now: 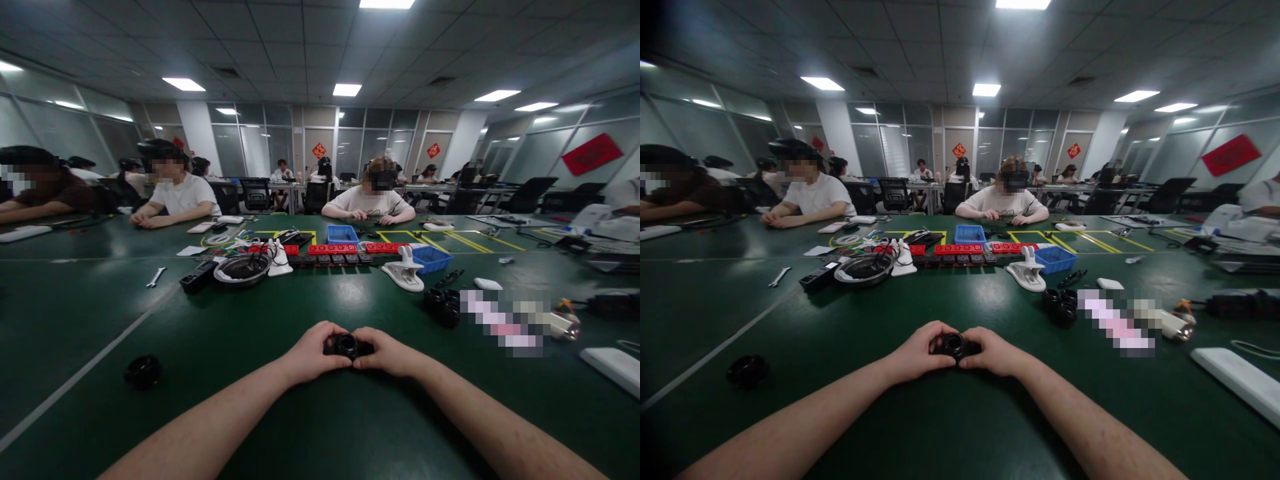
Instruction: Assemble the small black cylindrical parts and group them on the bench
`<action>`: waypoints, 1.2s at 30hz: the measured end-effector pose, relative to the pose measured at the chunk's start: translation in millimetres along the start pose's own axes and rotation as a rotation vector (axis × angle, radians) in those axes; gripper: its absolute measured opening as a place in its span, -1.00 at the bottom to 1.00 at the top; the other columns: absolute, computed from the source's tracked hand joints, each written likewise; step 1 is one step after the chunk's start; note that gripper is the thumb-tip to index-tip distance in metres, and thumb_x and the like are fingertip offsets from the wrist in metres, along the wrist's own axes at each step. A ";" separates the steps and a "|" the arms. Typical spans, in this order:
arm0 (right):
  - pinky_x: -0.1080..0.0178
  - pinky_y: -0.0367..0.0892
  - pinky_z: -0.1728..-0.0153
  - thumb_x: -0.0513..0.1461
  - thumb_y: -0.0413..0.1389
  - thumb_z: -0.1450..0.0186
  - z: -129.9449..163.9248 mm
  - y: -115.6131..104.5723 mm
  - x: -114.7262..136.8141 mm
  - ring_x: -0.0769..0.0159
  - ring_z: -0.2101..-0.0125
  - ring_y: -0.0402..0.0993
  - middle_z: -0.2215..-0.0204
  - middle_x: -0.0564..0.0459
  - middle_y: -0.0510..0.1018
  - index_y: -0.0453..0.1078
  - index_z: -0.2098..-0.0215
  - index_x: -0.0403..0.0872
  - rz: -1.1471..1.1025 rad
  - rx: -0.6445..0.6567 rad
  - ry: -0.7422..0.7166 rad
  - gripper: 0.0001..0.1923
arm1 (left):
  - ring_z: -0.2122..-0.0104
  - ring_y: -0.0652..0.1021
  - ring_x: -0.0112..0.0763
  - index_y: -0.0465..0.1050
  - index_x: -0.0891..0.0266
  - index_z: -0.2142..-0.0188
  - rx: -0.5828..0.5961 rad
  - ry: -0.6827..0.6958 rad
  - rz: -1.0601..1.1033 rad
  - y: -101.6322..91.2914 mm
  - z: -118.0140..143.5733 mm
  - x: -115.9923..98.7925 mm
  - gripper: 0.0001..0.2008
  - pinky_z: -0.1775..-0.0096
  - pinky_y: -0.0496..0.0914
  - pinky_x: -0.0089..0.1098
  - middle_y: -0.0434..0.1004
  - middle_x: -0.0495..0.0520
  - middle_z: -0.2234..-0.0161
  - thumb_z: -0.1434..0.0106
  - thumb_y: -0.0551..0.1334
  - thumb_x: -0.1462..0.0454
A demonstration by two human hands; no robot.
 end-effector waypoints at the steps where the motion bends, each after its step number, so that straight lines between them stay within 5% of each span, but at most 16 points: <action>1: 0.33 0.18 0.35 -0.22 0.14 -0.02 0.2 0.1 -1.8 0.34 0.37 0.28 0.42 0.11 0.36 0.32 0.33 -0.13 -0.029 -0.002 0.028 -0.76 | 0.42 0.30 -0.46 0.30 0.22 0.21 -0.002 -0.004 0.002 0.2 0.1 -0.2 -0.61 0.41 0.23 -0.47 0.26 0.00 0.35 0.05 0.25 0.16; 9: 0.40 0.06 0.55 -0.11 0.20 0.10 -0.6 -1.9 -8.3 0.41 0.52 0.21 0.55 0.15 0.30 0.24 0.50 -0.13 0.220 -0.159 0.160 -0.67 | 0.42 0.31 -0.43 0.32 0.22 0.27 -0.092 -0.090 -0.053 1.1 2.5 0.5 -0.62 0.41 0.22 -0.46 0.27 -0.02 0.37 0.10 0.27 0.14; 15: 0.31 0.08 0.47 -0.07 0.09 -0.02 -0.1 2.0 3.1 0.28 0.45 0.26 0.51 0.02 0.38 0.27 0.47 -0.12 0.574 -0.323 0.286 -0.73 | 0.33 0.33 -0.35 0.31 0.22 0.30 -0.304 -0.144 -0.146 -4.5 7.4 2.8 -0.67 0.33 0.23 -0.40 0.29 0.01 0.33 0.08 0.26 0.17; 18: 0.25 0.10 0.40 -0.01 0.08 -0.01 2.1 -0.1 6.4 0.21 0.38 0.27 0.44 -0.03 0.39 0.29 0.40 -0.13 0.597 -0.359 0.272 -0.64 | 0.35 0.33 -0.36 0.31 0.22 0.29 -0.264 -0.110 -0.139 -6.2 6.5 -0.1 -0.67 0.34 0.24 -0.40 0.29 0.01 0.34 0.08 0.26 0.18; 24: 0.26 0.15 0.29 -0.06 0.14 0.00 1.1 2.6 9.8 0.26 0.30 0.26 0.32 0.04 0.37 0.28 0.20 -0.09 0.290 -0.138 -0.015 -0.56 | 0.39 0.32 -0.42 0.31 0.21 0.24 -0.037 -0.013 -0.063 -4.3 2.7 -4.3 -0.66 0.38 0.24 -0.45 0.28 -0.02 0.35 0.04 0.25 0.18; 36: 0.26 0.15 0.22 -0.19 0.13 -0.05 0.0 1.2 4.3 0.28 0.26 0.25 0.32 0.07 0.38 0.31 0.25 -0.10 0.143 0.004 -0.074 -0.70 | 0.39 0.32 -0.44 0.30 0.20 0.20 0.014 -0.001 -0.015 0.7 -1.0 2.3 -0.62 0.37 0.24 -0.46 0.27 -0.01 0.33 0.04 0.26 0.19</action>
Point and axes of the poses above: each hand's wrist, its own z-axis away from the middle knuckle, its own y-axis out of the palm, x = y × z, the point moved 8 cm from there along -z, towards the middle knuckle
